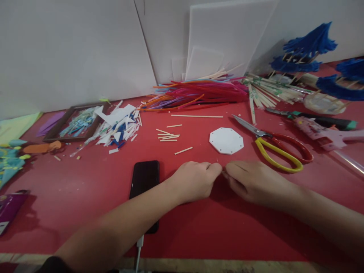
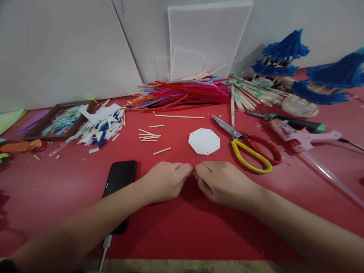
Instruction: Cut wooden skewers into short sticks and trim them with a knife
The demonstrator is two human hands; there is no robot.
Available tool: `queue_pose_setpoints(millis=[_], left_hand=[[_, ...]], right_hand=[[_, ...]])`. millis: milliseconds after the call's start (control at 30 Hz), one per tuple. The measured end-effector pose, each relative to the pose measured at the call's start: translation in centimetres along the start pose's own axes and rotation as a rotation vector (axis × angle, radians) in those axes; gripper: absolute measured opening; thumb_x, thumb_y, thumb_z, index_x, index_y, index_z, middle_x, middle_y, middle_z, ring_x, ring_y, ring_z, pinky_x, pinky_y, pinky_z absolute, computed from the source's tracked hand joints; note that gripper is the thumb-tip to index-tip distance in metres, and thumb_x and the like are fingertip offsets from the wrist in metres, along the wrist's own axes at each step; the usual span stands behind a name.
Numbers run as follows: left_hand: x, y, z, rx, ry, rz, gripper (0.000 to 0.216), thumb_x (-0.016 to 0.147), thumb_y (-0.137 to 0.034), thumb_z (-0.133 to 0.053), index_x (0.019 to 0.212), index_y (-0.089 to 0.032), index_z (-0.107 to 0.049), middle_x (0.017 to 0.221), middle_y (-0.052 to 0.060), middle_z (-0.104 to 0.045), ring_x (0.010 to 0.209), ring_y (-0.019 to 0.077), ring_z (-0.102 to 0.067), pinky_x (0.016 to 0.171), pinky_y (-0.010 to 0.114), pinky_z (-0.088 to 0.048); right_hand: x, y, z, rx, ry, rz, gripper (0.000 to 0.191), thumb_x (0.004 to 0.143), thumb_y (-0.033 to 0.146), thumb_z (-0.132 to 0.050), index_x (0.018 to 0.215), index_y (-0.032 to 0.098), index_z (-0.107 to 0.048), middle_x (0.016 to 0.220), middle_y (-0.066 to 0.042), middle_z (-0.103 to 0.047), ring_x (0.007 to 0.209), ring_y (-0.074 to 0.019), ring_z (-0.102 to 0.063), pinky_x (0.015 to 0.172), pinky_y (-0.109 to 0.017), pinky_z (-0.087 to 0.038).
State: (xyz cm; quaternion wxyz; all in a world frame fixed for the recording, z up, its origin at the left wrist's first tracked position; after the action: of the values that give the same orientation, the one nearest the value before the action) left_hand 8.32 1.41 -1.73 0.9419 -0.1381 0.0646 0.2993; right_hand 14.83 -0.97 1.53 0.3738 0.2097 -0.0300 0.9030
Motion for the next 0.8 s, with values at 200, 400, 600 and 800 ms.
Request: queue_pose_setpoints(millis=[200,400,600,800], left_hand=[[0.1,-0.1,0.0,0.027,0.033,0.049,0.023,0.088,-0.008,-0.045,0.106,-0.013,-0.059,0.097,0.014,-0.075,0.087,0.0306,-0.075,0.069,0.040,-0.060],[0.3,0.6,0.2,0.001,0.027,0.110,0.024,0.092,-0.009,-0.043,0.110,-0.013,-0.058,0.098,0.014,-0.075,0.091,0.0311,-0.075,0.070,0.039,-0.058],[-0.3,2.9,2.0,-0.296,-0.260,0.156,0.022,0.102,-0.024,-0.038,0.099,-0.018,-0.059,0.094,0.009,-0.075,0.085,0.0246,-0.072,0.071,0.034,-0.053],[-0.4,3.9,2.7,-0.835,-0.456,0.037,0.021,0.101,-0.029,-0.044,0.091,-0.019,-0.060,0.087,0.005,-0.075,0.069,0.0129,-0.067,0.067,0.025,-0.052]], right_hand=[[-0.2,-0.3,-0.2,0.011,-0.007,-0.016,0.029,0.094,0.014,-0.035,0.068,0.023,-0.046,0.056,0.003,-0.051,0.047,-0.0106,-0.040,0.049,-0.024,-0.029],[0.2,0.9,-0.2,-0.063,-0.066,0.018,0.034,0.098,0.015,-0.034,0.069,0.022,-0.051,0.056,0.001,-0.053,0.048,-0.0123,-0.045,0.050,-0.027,-0.031],[0.1,-1.7,0.8,-0.018,-0.143,-0.118,0.032,0.103,0.024,-0.036,0.080,0.020,-0.058,0.067,-0.003,-0.065,0.058,-0.0151,-0.060,0.057,-0.027,-0.041],[0.7,-6.7,0.9,0.042,-0.138,-0.251,0.023,0.099,0.028,-0.045,0.092,0.022,-0.066,0.085,-0.007,-0.075,0.076,-0.0200,-0.069,0.066,-0.031,-0.047]])
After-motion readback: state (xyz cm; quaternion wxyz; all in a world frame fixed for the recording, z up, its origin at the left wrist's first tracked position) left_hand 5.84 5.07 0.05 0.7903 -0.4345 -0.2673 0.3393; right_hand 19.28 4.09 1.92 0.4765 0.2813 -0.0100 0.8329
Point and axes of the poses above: each hand's wrist, its own x-axis towards the middle knuckle, its own z-axis out of the back of the hand, y = z × x, the point moved 9 cm from there along x, towards the middle knuckle
